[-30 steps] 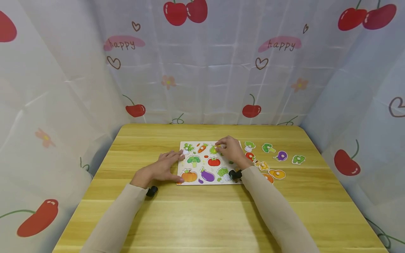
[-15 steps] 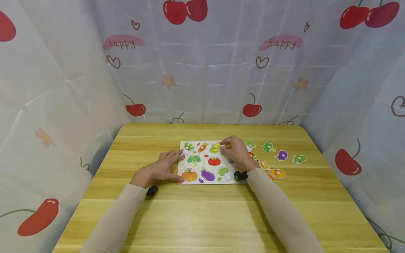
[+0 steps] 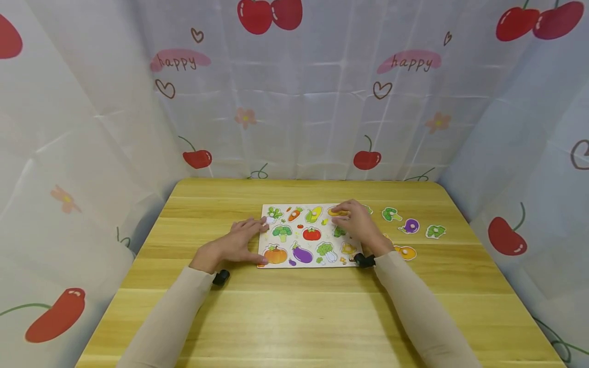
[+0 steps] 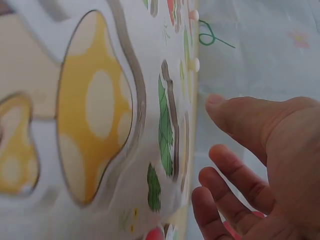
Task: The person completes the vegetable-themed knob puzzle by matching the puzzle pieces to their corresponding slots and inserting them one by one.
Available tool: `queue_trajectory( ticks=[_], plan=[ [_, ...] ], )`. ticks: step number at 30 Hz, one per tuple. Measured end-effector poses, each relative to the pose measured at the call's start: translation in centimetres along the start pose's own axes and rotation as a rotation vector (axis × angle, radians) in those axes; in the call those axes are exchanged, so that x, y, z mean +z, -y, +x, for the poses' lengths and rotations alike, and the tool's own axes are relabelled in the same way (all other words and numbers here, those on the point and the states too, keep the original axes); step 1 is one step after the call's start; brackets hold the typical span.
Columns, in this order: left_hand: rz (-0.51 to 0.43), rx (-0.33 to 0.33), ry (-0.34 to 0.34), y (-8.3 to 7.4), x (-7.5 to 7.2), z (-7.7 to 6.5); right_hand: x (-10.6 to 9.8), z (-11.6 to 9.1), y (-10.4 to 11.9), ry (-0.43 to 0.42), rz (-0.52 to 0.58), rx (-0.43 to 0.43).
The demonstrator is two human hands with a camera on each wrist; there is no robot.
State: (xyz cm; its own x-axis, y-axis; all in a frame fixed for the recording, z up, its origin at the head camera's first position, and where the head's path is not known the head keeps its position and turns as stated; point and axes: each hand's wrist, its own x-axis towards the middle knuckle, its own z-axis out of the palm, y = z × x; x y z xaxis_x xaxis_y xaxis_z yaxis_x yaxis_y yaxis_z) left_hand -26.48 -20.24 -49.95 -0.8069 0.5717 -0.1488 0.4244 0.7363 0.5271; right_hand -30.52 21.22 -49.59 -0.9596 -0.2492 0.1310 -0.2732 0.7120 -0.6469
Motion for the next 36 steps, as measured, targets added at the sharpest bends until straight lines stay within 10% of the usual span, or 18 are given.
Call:
queue_trajectory(
  ticks=[36],
  plan=[
    [-0.004, -0.004, -0.001, 0.2, 0.1, 0.0, -8.0, -8.8, -6.5, -0.052, -0.145, -0.026]
  ],
)
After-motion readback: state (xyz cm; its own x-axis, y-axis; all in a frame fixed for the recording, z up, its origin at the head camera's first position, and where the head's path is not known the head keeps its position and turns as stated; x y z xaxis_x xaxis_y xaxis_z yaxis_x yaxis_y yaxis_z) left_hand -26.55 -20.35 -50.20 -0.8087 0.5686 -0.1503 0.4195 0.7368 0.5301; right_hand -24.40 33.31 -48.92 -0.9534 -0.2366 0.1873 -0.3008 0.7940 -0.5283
